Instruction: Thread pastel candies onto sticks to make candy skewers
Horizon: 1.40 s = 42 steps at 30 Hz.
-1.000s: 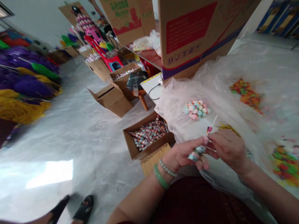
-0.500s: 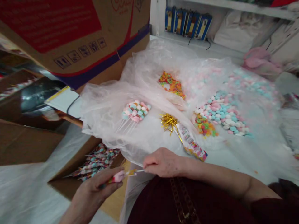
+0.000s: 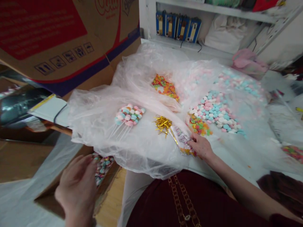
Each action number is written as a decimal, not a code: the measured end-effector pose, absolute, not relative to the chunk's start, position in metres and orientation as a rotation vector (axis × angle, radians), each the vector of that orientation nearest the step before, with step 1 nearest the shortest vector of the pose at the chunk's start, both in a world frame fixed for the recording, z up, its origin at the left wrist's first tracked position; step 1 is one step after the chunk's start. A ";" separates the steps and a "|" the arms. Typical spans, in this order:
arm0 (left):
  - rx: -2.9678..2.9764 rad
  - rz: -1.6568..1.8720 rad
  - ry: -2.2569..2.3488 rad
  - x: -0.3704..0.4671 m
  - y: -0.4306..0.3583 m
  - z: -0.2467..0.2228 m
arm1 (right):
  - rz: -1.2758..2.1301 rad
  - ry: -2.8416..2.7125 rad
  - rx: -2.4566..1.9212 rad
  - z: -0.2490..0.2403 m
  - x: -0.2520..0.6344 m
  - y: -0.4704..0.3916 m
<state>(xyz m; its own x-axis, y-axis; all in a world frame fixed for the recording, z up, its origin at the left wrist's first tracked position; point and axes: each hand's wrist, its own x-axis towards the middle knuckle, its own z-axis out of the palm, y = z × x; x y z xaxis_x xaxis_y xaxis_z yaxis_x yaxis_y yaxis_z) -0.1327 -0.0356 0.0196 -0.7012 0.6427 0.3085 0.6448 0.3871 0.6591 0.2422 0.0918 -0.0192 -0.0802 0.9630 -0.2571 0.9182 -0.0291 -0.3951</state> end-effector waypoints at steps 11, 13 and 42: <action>-2.225 -1.824 -3.051 0.007 0.021 0.044 | 0.970 -1.563 -1.748 0.008 0.262 0.092; -2.330 -1.900 -3.223 0.025 0.029 0.043 | 1.341 -1.202 -1.628 0.016 0.251 0.094; -0.024 -3.308 -2.626 -0.088 0.018 0.023 | 2.037 -1.288 -1.147 0.031 -0.001 0.126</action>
